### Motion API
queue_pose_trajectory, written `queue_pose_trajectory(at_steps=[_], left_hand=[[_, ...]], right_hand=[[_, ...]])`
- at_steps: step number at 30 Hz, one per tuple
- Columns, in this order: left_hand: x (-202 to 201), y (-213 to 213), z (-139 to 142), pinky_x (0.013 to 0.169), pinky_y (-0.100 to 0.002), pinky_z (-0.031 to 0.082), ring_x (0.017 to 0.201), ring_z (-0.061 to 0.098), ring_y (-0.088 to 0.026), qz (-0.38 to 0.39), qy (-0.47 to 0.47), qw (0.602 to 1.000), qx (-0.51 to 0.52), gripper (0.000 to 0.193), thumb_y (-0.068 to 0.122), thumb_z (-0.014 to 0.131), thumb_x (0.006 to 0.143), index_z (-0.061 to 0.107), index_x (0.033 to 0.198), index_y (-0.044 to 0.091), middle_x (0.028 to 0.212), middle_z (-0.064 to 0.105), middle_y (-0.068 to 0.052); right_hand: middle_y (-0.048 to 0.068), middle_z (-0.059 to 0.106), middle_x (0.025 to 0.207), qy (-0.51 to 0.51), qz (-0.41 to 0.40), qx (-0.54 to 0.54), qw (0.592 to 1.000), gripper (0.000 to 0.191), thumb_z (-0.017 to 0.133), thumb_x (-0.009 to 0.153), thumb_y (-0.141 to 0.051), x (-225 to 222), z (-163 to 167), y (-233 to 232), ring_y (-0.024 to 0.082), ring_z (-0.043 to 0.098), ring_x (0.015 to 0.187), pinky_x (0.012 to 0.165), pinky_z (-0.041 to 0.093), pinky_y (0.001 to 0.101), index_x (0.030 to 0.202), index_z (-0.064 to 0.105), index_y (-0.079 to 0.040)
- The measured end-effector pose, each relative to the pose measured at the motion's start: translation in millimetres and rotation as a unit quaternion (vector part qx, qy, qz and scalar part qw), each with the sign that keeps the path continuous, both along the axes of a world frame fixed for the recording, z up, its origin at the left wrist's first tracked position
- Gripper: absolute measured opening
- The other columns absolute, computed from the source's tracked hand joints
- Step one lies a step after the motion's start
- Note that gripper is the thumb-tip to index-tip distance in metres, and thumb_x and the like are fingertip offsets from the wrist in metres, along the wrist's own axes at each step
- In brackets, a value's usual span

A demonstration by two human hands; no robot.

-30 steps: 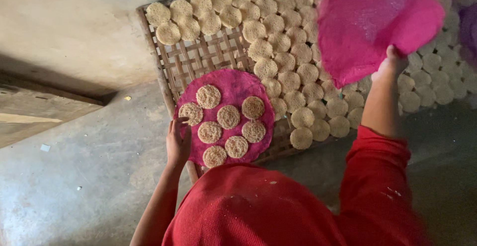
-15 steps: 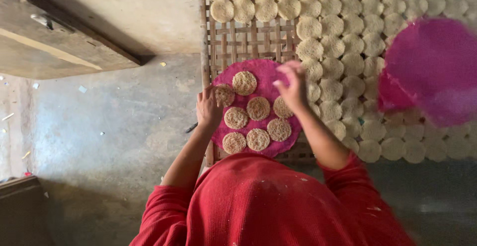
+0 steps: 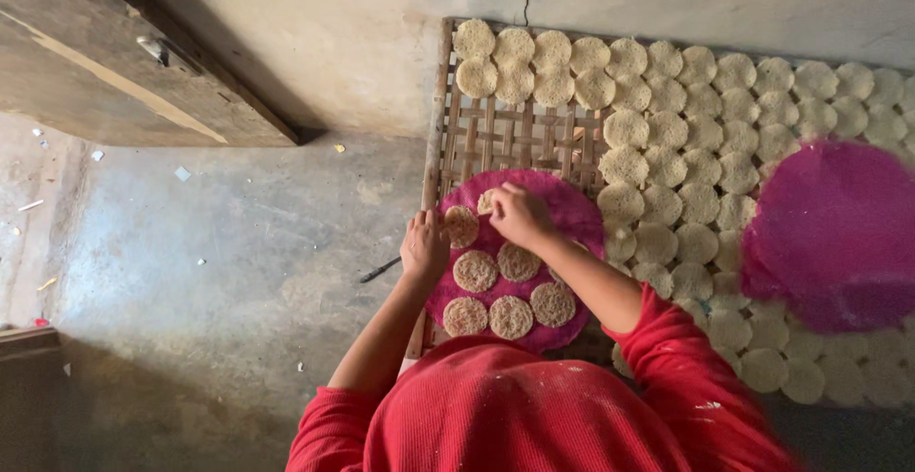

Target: The person kneels beside bamboo drying racks and peels dried round papad discs off pink plastic sheets, placing the freed discs one by one onto the racks among other drying discs. They lift and reposition the plastic sheets to reach remaining discs and finally lift a full loaded rack.

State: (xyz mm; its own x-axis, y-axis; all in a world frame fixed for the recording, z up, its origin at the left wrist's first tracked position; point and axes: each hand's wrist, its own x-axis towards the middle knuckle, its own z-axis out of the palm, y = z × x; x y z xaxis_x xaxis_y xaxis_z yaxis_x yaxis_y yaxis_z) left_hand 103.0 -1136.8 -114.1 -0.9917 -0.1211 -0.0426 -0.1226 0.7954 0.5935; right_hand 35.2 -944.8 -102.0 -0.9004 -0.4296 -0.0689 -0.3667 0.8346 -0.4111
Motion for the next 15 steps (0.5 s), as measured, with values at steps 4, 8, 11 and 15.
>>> queue_pose_trajectory(at_steps=[4, 8, 11, 15], left_hand=[[-8.0, 6.3, 12.7, 0.089, -0.051, 0.052, 0.107, 0.062, -0.040, 0.026, -0.030, 0.999, 0.016, 0.027, 0.023, 0.061, 0.091, 0.057, 0.109, 0.004, 0.111, 0.065, -0.018], [-14.8, 11.7, 25.7, 0.088, -0.053, 0.051, 0.105, 0.062, -0.041, 0.026, -0.085, 0.996, 0.010, 0.034, 0.040, 0.060, 0.100, 0.063, 0.099, 0.006, 0.110, 0.067, -0.019], [-16.6, 11.6, 29.5, 0.088, -0.053, 0.052, 0.097, 0.065, -0.044, -0.018, 0.003, 1.000, 0.000, 0.036, 0.042, 0.062, 0.098, 0.065, 0.093, 0.006, 0.101, 0.071, -0.018], [-21.5, 10.4, 21.0, 0.077, -0.047, 0.056, 0.086, 0.071, -0.036, 0.031, -0.111, 0.982, 0.148, 0.036, 0.039, 0.070, 0.089, 0.066, 0.099, 0.005, 0.091, 0.074, -0.016]], right_hand=[[0.012, 0.073, 0.100, -0.369, -0.314, -0.397, 0.780, 0.010, 0.062, 0.092, -0.013, -47.3, 33.1, 49.9, 0.023, 0.071, 0.096, 0.080, 0.064, 0.0321, 0.097, 0.062, -0.004], [0.008, 0.072, 0.107, -0.334, -0.347, -0.531, 0.697, 0.019, 0.065, 0.093, -0.018, -87.5, 55.5, 91.3, 0.023, 0.069, 0.100, 0.083, 0.058, 0.0369, 0.109, 0.065, -0.008], [0.011, 0.071, 0.110, -0.186, -0.313, -0.460, 0.810, 0.030, 0.073, 0.087, -0.010, -106.5, 57.5, 101.8, 0.029, 0.068, 0.103, 0.087, 0.055, 0.0408, 0.115, 0.060, -0.009], [0.017, 0.070, 0.110, 0.117, -0.216, -0.220, 0.944, 0.037, 0.074, 0.085, -0.002, -115.5, 55.5, 102.5, 0.039, 0.069, 0.106, 0.088, 0.055, 0.0448, 0.117, 0.055, -0.003]])
